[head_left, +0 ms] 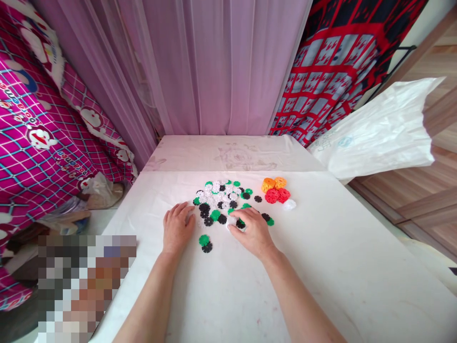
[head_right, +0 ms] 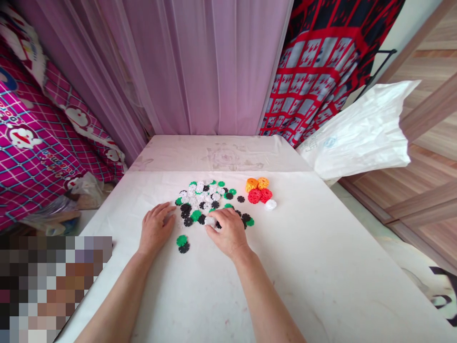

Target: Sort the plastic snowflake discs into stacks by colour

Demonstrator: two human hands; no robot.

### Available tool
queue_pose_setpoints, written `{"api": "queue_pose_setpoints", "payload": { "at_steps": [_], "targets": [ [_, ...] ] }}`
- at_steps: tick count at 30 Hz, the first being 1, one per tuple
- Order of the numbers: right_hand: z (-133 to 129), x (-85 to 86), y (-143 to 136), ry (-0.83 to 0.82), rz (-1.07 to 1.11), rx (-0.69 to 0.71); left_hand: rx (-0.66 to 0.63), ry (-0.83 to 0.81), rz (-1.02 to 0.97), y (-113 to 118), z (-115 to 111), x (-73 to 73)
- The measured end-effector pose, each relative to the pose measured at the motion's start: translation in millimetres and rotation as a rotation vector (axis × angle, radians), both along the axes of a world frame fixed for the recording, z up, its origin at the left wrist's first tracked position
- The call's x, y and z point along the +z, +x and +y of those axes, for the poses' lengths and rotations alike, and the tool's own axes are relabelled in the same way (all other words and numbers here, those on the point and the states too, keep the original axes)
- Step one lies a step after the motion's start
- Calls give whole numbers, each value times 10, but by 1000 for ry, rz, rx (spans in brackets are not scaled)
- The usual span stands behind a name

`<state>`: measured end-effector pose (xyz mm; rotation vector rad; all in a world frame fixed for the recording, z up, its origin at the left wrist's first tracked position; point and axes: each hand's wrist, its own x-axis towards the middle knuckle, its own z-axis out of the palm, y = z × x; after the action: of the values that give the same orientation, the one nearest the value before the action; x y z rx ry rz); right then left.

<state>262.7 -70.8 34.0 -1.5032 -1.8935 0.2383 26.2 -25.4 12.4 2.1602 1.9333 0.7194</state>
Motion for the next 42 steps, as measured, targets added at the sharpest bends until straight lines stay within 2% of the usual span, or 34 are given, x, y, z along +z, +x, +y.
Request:
{"api": "queue_pose_setpoints", "payload": {
  "at_steps": [9,29,35,42],
  "targets": [
    [2,-117,-1,50,-49,0,5,5,2,0,1,-6],
    [-6,-215,-38,73,-16,18,-2,4,-1,-31,5,-31],
    [21,-311,-55,122,5,25,-1,19,4,-52,26,-92],
    [38,-324,-53,223,100,24,-2,36,-5,-64,51,-107]
  ]
}}
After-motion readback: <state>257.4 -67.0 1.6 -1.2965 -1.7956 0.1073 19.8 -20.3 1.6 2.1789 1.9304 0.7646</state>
